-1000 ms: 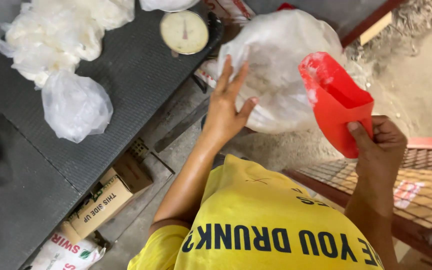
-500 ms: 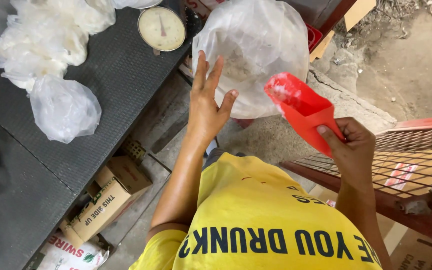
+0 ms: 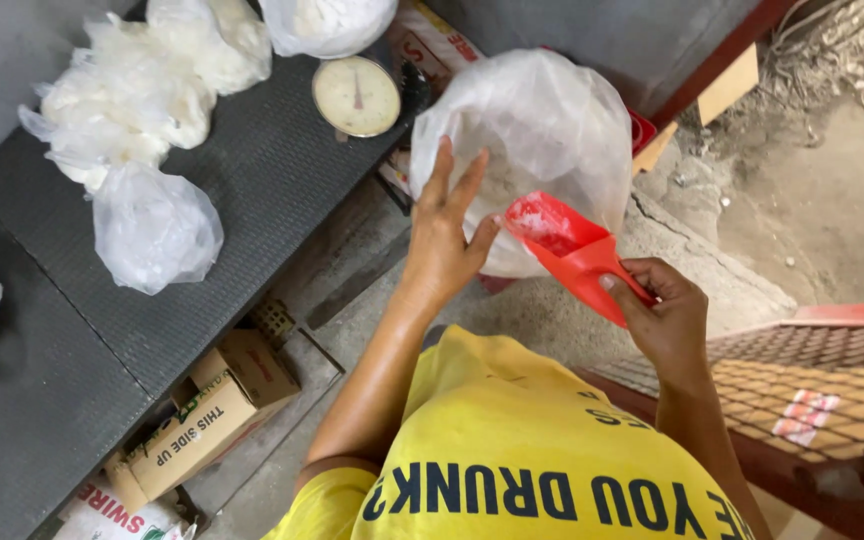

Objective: Scooping white powder from a large sack into smaller plastic bags.

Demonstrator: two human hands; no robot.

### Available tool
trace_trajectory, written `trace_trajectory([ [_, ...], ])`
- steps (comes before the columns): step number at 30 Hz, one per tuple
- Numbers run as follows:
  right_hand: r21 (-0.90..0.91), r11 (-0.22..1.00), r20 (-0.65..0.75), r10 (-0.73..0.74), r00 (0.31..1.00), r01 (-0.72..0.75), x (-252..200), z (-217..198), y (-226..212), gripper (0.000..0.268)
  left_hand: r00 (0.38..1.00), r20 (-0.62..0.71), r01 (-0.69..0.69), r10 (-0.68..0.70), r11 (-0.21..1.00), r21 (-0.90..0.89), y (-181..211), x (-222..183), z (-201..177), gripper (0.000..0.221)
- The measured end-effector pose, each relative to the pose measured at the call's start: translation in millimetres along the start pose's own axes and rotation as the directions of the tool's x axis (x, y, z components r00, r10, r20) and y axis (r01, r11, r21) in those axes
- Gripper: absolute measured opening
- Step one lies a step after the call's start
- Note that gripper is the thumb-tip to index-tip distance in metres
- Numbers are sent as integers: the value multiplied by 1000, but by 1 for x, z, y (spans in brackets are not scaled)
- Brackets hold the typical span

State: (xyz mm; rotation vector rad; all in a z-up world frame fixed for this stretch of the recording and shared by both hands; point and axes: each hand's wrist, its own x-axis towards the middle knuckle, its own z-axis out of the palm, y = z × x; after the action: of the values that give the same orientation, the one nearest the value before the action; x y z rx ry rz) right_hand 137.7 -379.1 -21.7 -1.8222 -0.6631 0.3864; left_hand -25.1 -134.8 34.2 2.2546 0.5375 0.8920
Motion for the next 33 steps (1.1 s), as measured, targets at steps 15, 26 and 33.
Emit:
trace_trajectory([
  [15, -323, 946, 87, 28, 996, 2, 65, 62, -18, 40, 1000, 15, -23, 21, 992, 124, -58, 31, -8, 64],
  [26, -592, 719, -77, -501, 862, 365, 96, 76, -36, 53, 991, 97, -104, 87, 977, 185, -92, 74, 15, 78],
  [33, -634, 598, 60, -594, 802, 491, 171, 46, -10, 77, 998, 41, -51, 41, 949, 310, -91, 83, 31, 94],
])
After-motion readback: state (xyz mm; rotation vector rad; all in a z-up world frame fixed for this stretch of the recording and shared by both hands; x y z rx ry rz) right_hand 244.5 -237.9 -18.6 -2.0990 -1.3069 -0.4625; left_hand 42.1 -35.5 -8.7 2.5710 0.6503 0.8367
